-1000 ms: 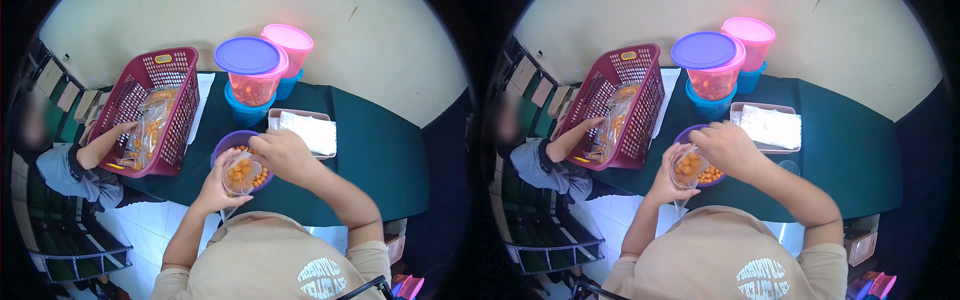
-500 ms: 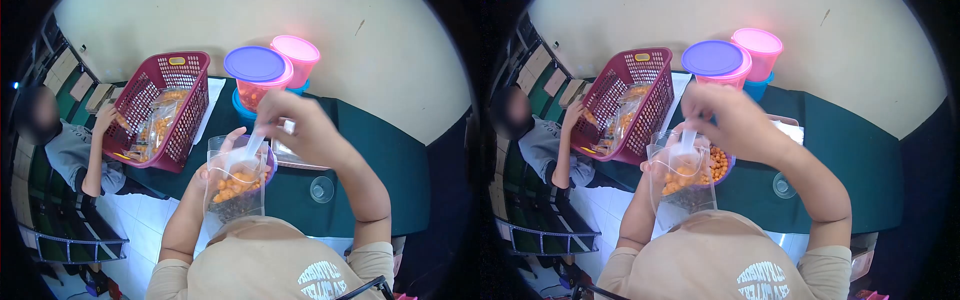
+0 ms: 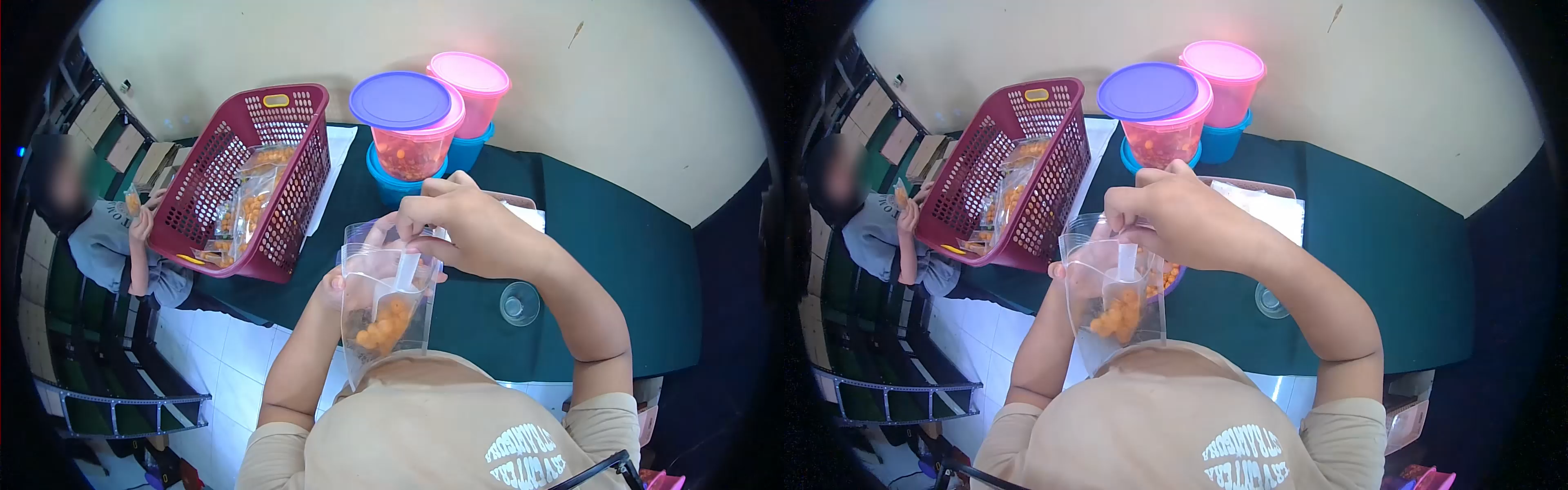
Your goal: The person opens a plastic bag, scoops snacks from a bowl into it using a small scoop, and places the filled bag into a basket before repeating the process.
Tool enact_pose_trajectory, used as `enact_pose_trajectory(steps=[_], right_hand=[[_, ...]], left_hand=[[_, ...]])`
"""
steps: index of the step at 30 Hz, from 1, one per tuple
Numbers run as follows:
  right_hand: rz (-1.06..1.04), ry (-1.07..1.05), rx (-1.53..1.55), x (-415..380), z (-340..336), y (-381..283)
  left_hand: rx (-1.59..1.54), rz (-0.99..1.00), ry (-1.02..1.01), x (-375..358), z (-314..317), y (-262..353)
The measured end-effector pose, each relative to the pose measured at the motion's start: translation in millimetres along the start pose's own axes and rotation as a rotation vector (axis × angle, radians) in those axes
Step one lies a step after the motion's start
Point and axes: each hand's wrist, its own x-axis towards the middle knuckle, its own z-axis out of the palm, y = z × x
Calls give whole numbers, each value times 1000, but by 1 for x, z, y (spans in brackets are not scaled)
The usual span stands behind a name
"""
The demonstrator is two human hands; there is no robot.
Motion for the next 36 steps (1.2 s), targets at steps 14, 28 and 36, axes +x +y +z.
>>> enact_pose_trajectory(steps=[14, 28, 36], right_hand=[[297, 673, 145, 0, 14, 38], [769, 339, 22, -24, 194, 90], [944, 351, 204, -11, 219, 59]], left_hand=[[470, 24, 258, -56, -21, 53], [1439, -399, 585, -140, -70, 68], [1539, -502, 364, -135, -109, 65]])
